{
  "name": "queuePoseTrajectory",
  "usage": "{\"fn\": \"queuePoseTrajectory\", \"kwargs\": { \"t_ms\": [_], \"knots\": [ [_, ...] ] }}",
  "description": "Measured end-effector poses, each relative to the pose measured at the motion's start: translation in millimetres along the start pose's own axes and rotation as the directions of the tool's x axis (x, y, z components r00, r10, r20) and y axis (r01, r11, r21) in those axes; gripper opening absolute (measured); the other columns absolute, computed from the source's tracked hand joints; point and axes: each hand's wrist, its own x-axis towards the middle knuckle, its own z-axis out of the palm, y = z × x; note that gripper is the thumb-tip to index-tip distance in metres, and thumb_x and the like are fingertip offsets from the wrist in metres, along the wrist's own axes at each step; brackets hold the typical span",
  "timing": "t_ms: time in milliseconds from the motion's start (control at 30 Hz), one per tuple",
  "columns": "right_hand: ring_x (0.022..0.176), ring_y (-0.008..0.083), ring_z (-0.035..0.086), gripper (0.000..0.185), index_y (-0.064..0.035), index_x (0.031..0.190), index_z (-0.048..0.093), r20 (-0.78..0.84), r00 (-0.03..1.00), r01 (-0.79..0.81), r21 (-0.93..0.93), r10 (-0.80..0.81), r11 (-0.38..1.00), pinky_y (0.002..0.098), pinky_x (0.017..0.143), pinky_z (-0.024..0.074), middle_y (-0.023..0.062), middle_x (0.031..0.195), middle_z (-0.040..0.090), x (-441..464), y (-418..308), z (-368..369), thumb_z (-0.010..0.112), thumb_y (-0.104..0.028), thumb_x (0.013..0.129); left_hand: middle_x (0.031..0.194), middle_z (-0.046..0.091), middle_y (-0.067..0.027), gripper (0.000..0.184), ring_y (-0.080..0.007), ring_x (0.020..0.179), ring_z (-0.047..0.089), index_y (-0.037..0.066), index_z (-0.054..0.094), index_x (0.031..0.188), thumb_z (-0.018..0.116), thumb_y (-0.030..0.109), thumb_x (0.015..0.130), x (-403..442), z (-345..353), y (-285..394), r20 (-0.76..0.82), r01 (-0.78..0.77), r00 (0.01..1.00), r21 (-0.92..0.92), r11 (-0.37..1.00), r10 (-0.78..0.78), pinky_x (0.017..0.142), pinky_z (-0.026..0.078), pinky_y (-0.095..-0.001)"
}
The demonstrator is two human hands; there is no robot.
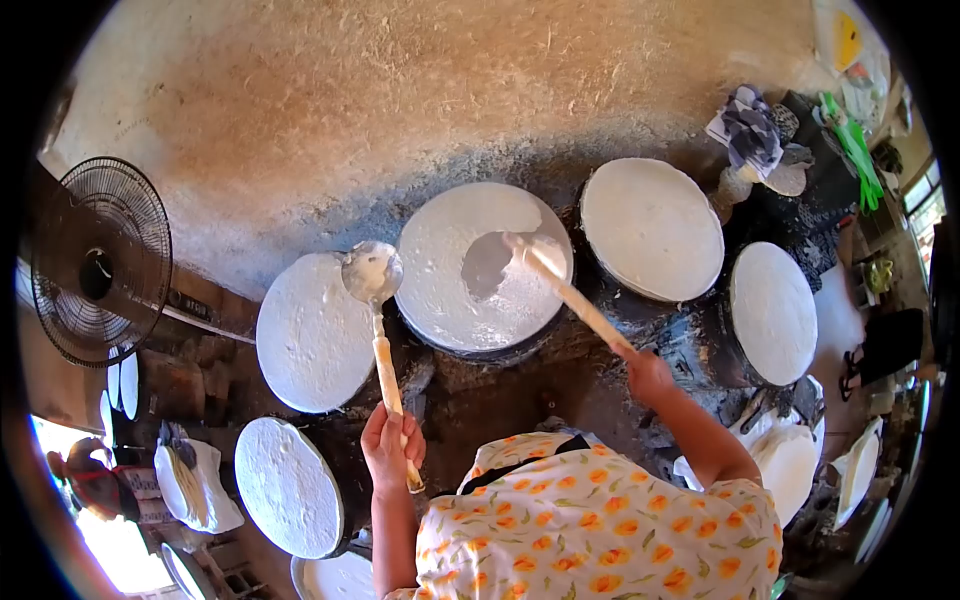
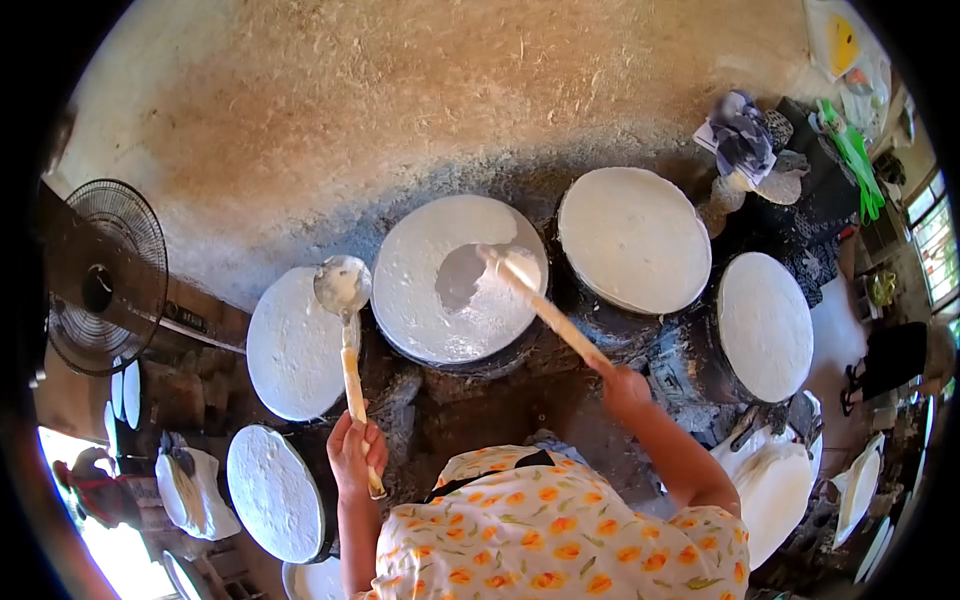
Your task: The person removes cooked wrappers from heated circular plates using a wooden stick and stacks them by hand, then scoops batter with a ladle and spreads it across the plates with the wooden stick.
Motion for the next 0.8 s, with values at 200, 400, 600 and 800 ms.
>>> {"fn": "queuePoseTrajectory", "kwargs": {
  "t_ms": [200,400,600,800],
  "knots": [
    [0.071,0.0418,0.059,0.047,-0.0259,0.125,0.052,-0.154,0.988,0.03,0.175,-0.002,0.984,0.0499,0.063,0.047,0.024,0.077,0.061,150.6,-40.5,-16.6,0.052,-0.007,0.082,0.069,0.046,-0.0031,0.013,-0.0071,0.041,0.038,0.001,0.052,0.1,0.044,0.01,0.094,0.2,15.2,-4.8,-0.042,0.006,0.999,-0.028,1.0,-0.007,0.033,0.034,-0.0219],
    [0.081,0.0377,0.062,0.046,-0.0261,0.125,0.053,-0.294,0.948,0.24,0.418,-0.12,0.876,0.0446,0.07,0.0502,0.0159,0.102,0.064,136.1,-48.8,-34.6,0.049,-0.007,0.084,0.068,0.045,-0.0025,0.024,-0.0063,0.04,0.037,0.0,0.052,0.115,0.044,0.011,0.094,-11.7,9.6,2.7,-0.094,-0.034,0.995,0.004,0.999,0.034,0.032,0.033,-0.0211],
    [0.107,0.0325,0.058,0.06,-0.0235,0.135,0.043,0.036,0.997,0.038,0.487,-0.064,0.873,0.0345,0.086,0.0484,0.0163,0.122,0.056,118.3,-70.4,-24.1,0.047,0.0,0.079,0.069,0.044,-0.0024,0.023,-0.0064,0.042,0.038,0.0,0.051,0.114,0.044,0.011,0.095,-12.5,10.8,1.8,-0.062,0.004,0.998,0.024,1.0,-0.002,0.033,0.034,-0.021],
    [0.119,0.0293,0.05,0.061,-0.0189,0.136,0.042,0.006,0.997,-0.07,0.553,0.081,0.83,0.0324,0.095,0.0426,0.0141,0.133,0.049,105.7,-43.7,-46.4,0.044,0.004,0.08,0.067,0.044,-0.0022,0.029,-0.0059,0.04,0.036,-0.002,0.05,0.118,0.046,0.013,0.094,-9.2,18.3,8.5,0.004,-0.006,1.0,0.03,1.0,0.006,0.032,0.033,-0.0205]
  ]
}}
